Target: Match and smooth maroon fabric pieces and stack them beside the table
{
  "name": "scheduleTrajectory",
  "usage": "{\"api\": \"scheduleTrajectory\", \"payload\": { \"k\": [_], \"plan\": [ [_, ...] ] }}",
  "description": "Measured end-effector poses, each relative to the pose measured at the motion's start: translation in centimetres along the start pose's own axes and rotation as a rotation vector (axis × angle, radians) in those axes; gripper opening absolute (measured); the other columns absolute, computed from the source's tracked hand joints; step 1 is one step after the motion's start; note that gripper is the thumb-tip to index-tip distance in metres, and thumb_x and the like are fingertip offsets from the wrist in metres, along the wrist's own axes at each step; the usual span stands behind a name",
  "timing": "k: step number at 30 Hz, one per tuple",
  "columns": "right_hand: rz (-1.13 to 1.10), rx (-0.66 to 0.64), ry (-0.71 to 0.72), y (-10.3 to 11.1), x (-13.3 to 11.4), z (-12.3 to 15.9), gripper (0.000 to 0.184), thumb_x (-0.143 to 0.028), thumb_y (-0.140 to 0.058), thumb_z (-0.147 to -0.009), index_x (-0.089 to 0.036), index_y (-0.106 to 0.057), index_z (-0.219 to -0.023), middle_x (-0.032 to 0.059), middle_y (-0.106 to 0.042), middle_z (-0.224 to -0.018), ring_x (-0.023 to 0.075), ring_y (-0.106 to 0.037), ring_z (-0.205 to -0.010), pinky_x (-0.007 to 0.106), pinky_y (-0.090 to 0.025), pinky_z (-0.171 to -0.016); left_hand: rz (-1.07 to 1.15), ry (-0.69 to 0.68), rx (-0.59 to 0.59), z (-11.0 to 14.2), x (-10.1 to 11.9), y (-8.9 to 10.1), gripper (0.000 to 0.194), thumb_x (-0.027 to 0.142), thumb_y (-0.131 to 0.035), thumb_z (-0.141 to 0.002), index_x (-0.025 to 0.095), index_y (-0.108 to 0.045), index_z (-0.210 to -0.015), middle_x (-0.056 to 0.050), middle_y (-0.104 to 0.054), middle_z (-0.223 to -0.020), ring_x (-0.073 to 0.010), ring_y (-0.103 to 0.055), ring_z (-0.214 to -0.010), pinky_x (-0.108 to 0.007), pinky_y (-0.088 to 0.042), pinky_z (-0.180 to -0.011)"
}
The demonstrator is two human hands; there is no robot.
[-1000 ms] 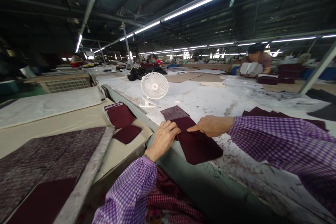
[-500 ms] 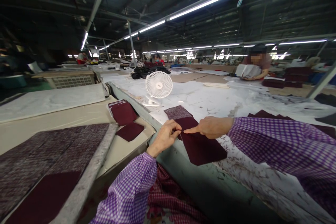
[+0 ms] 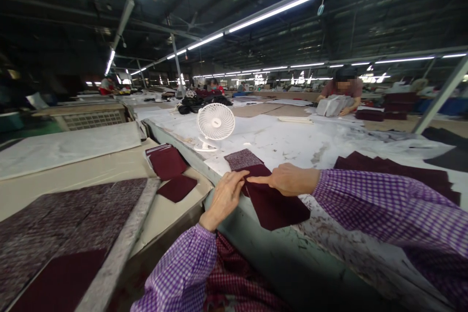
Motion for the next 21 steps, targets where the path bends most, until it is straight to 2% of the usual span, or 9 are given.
{"api": "scheduleTrajectory", "payload": {
  "k": [5, 9, 12, 14, 16, 18, 21],
  "plan": [
    [-0.102, 0.089, -0.030, -1.3, 1.6, 1.2, 0.057, -0.010, -0.040, -0.084, -0.031, -0.043, -0.137, 0.0110, -0.060, -0.094, 0.0181, -0.058, -0.077, 0.026, -0.037, -0.062, -0.083, -0.056, -0.072, 0.5, 1.0, -0.5, 0.028, 0.024, -0.042, -0.092, 0.022, -0.065, -0.108, -0.007, -0.058, -0.101, -0.0194, -0.050, -0.096, -0.036, -0.044, -0.086],
    [-0.356, 0.194, -0.108, -2.7, 3.8, 1.4, 0.033, -0.026, -0.044, -0.090, -0.025, -0.058, -0.120, 0.0085, -0.058, -0.098, 0.0183, -0.057, -0.086, 0.026, -0.040, -0.071, -0.063, -0.058, -0.090, 0.4, 0.8, -0.5, 0.025, 0.023, -0.045, -0.091, 0.021, -0.065, -0.105, -0.006, -0.059, -0.103, -0.0192, -0.051, -0.097, -0.035, -0.044, -0.087],
    [-0.575, 0.241, -0.178, -3.9, 5.1, 1.0, 0.027, -0.031, -0.052, -0.086, -0.019, -0.058, -0.109, 0.0049, -0.060, -0.091, 0.0163, -0.056, -0.080, 0.026, -0.041, -0.071, -0.070, -0.047, -0.084, 0.3, 0.4, -0.5, 0.021, 0.025, -0.046, -0.090, 0.019, -0.063, -0.102, -0.007, -0.059, -0.102, -0.0202, -0.051, -0.097, -0.037, -0.044, -0.088],
    [-0.715, 0.205, -0.136, -4.3, 5.3, 0.7, 0.020, -0.027, -0.055, -0.083, -0.017, -0.060, -0.099, 0.0021, -0.061, -0.083, 0.0139, -0.055, -0.074, 0.025, -0.041, -0.067, -0.084, -0.044, -0.074, 0.3, 0.2, -0.5, 0.020, 0.028, -0.046, -0.091, 0.019, -0.059, -0.103, -0.007, -0.059, -0.102, -0.0209, -0.051, -0.097, -0.038, -0.044, -0.088],
    [-0.802, 0.189, -0.081, -3.9, 6.3, 1.2, 0.015, -0.024, -0.056, -0.081, -0.015, -0.060, -0.091, 0.0019, -0.062, -0.081, 0.0128, -0.055, -0.072, 0.024, -0.042, -0.066, -0.110, -0.060, -0.079, 0.3, 0.3, -0.6, 0.024, 0.034, -0.048, -0.090, 0.019, -0.057, -0.106, -0.007, -0.058, -0.103, -0.0218, -0.051, -0.097, -0.039, -0.045, -0.088],
    [-0.838, 0.207, -0.122, -3.2, 9.0, 3.1, 0.015, -0.023, -0.056, -0.079, -0.013, -0.060, -0.090, 0.0037, -0.063, -0.084, 0.0135, -0.056, -0.075, 0.025, -0.044, -0.067, -0.158, -0.092, -0.104, 0.3, 0.7, -0.8, 0.034, 0.044, -0.053, -0.085, 0.019, -0.057, -0.108, -0.008, -0.057, -0.104, -0.0234, -0.051, -0.098, -0.040, -0.045, -0.087],
    [-0.898, 0.208, -0.368, -4.3, 15.4, 8.5, 0.025, -0.022, -0.056, -0.078, -0.013, -0.059, -0.101, 0.0077, -0.064, -0.092, 0.0158, -0.059, -0.078, 0.026, -0.047, -0.064, -0.247, -0.138, -0.144, 0.2, 1.8, -1.0, 0.045, 0.054, -0.059, -0.078, 0.019, -0.060, -0.106, -0.008, -0.058, -0.102, -0.0252, -0.051, -0.096, -0.042, -0.046, -0.084]
  ]
}}
Point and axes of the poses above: each hand's wrist, its own z-axis away from the middle knuckle, its own y-axis out of the back of the hand, x = y × z, the point moved 10 cm from there along -z, towards the middle knuckle
